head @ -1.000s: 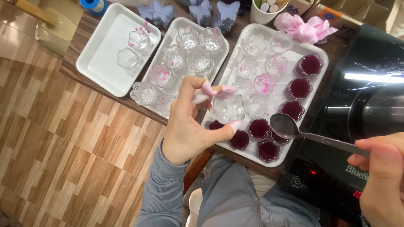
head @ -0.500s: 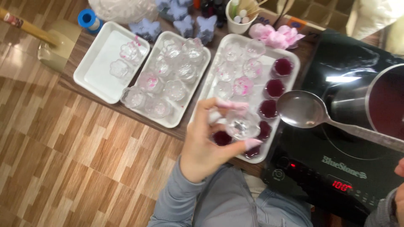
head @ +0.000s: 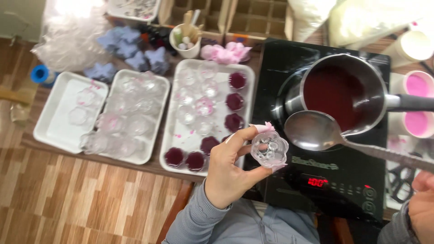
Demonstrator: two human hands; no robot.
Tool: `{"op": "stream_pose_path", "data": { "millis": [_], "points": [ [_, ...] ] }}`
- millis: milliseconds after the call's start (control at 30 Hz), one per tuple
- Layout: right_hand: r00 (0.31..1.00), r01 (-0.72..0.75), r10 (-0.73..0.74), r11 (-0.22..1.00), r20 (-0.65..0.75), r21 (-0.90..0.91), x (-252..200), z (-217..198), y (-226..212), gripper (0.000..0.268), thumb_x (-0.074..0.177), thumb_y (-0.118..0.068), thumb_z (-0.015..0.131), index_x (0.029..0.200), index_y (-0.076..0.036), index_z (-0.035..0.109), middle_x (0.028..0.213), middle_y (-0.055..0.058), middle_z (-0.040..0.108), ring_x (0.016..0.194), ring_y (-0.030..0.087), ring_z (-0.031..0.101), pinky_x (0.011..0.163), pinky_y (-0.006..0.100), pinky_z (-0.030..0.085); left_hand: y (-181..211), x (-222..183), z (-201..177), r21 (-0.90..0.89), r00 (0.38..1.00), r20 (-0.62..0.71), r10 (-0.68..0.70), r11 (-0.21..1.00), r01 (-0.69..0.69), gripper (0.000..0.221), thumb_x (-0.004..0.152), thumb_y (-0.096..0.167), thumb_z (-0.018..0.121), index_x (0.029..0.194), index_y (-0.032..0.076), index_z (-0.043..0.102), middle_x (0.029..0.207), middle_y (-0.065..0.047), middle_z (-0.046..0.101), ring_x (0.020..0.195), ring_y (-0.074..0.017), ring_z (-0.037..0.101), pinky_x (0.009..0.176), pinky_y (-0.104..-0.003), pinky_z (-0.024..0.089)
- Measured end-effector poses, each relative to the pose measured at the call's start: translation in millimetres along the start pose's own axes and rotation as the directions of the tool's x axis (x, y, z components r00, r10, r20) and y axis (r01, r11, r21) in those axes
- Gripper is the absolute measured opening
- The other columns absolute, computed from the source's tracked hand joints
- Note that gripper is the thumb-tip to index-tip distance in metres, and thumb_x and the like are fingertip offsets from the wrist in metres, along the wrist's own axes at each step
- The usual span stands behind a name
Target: The person holds a clear flower-shaped mold in one hand and uses a spoon to ladle hot purple wax from a pot on an induction cooker into the mold. They place filled molds onto trays and repeat the filling cycle for successive molds.
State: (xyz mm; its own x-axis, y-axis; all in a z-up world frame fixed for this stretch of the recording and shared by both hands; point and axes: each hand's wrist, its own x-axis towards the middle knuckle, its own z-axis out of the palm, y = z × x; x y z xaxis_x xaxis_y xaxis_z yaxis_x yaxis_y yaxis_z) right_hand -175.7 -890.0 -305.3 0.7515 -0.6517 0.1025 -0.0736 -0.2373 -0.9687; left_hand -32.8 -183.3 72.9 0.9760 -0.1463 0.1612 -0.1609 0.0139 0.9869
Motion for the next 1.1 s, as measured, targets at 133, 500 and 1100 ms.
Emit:
{"op": "stream_pose_path", "data": {
  "millis": [133,500,1100],
  "points": [
    [0.971,0.121,-0.205,0.870,0.127,0.477,-17.0,27.3,-76.7,0.020,0.114,-0.006,0.048,0.098,0.005,0.054,0.092,0.010,0.052,0.085,0.019,0.050,0.081,0.025,0.042,3.7,9.5,27.6,-0.042,0.998,0.046,-0.046,0.998,0.048,0.063,0.079,0.008,0.086,0.136,-0.001,0.060,0.123,-0.012,0.076,0.119,-0.0188,0.075,0.106,-0.031,0.061],
    [0.943,0.212,-0.289,0.903,0.164,0.374,-85.9,244.1,-401.8,0.023,0.129,-0.014,0.052,0.117,0.005,0.058,0.107,0.018,0.067,0.091,0.026,0.073,0.080,0.035,0.064,-25.4,26.2,78.0,0.151,0.997,0.004,0.081,0.985,-0.081,0.065,0.076,0.016,0.091,0.133,0.003,0.063,0.121,-0.008,0.067,0.103,-0.0170,0.072,0.091,-0.029,0.060],
    [0.965,-0.008,-0.091,0.926,0.246,0.377,-84.0,279.1,-411.2,0.024,0.124,-0.011,0.056,0.116,0.010,0.065,0.089,0.016,0.068,0.080,0.020,0.068,0.073,0.027,0.058,-46.3,26.9,81.0,0.267,0.997,-0.060,0.044,0.963,-0.026,0.077,0.075,0.015,0.092,0.137,0.001,0.050,0.119,-0.012,0.071,0.099,-0.0185,0.073,0.090,-0.031,0.059]
  ]
}}
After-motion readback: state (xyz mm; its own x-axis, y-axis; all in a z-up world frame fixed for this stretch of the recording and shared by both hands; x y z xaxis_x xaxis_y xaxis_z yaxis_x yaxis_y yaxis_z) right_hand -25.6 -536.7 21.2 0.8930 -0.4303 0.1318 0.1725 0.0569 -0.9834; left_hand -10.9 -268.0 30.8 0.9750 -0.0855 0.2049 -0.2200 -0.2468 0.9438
